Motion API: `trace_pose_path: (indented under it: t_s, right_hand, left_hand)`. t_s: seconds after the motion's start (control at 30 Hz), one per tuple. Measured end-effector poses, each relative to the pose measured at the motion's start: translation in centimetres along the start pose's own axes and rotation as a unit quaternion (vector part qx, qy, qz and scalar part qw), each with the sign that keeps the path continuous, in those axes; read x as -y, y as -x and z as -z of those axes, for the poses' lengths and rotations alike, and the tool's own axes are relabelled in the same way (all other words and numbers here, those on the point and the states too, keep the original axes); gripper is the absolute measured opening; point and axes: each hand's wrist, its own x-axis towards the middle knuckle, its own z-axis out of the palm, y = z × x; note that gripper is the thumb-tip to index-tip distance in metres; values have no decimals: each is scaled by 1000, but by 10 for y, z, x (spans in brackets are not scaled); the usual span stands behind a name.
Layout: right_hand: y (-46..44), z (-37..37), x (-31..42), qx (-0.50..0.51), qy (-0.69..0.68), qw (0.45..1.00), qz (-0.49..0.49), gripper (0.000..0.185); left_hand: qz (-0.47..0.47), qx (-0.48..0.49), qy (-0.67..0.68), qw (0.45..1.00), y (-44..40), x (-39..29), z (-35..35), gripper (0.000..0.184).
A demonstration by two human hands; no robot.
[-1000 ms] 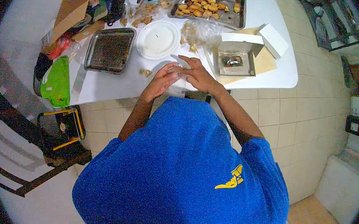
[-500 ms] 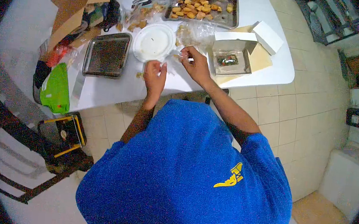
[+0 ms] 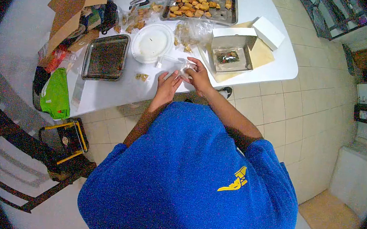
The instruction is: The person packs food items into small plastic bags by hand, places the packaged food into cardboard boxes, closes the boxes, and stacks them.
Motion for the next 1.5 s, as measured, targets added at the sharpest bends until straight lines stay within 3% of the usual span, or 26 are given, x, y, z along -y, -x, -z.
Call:
trace_pose_path:
  t_s: [0.13,0.27,0.37,0.43,0.5,0.53,0.57,0.63,0.73,0.8,0.87,0.9,0.97,1.07,1.23,1.3,1.33,1.5]
  right_hand:
    - [1,9,0,48,42,997,-53,39]
    - [5,4,-2,90,26,994,-65,40]
    - [8,1,-6,104,54,993,-27,39]
    - [13,-5,-3,78,119,990,-3,39]
    - [6,2,-10,44,186,980,57,39]
    - [-1,6,-18,21,195,976,96,41]
    - [-7,12,-26,-4,204,970,133,42]
    - [-11,15,-32,-9,195,971,140,44]
    - [-5,7,-26,48,169,966,190,46]
    - [1,-2,-24,47,152,972,172,42]
    - [-7,5,-32,41,222,956,189,41]
    - [-8,5,-33,64,162,969,176,34]
    - [2,3,-25,82,94,980,153,28]
    - [2,12,-25,86,98,985,111,29]
    - [7,25,-25,-33,192,964,182,30]
    - [10,33,-25,-94,181,957,206,28]
    - [15,41,-19,-74,209,961,165,29]
    - [29,57,-1,-66,162,970,171,37]
  left_hand:
    - [-79,76,-10,994,-7,-9,6,27]
    - [-100,61,-2,993,-5,-14,8,29]
    - [-151,-75,-128,977,-1,-3,5,36]
    - [-280,-147,-238,918,7,-7,5,34]
    - [-399,-217,-340,823,18,-17,6,33]
    - [-363,-172,-389,829,29,-25,5,27]
    - [-323,-66,-352,876,17,-13,17,22]
    - [-408,41,-448,794,35,-21,-8,24]
    - [-509,71,-501,696,21,-6,-10,37]
    - [-437,70,-504,742,15,4,-3,43]
    - [-356,98,-405,836,9,8,1,42]
    - [-304,92,-392,864,12,3,-4,40]
    - [-292,99,-404,861,19,-5,-11,33]
    - [-251,148,-361,886,20,-11,-16,30]
    - [-207,163,-301,917,24,4,-25,24]
    - [-234,170,-285,914,27,14,-33,24]
    - [-227,178,-303,908,27,17,-36,26]
    - [-216,228,-344,885,42,24,-72,40]
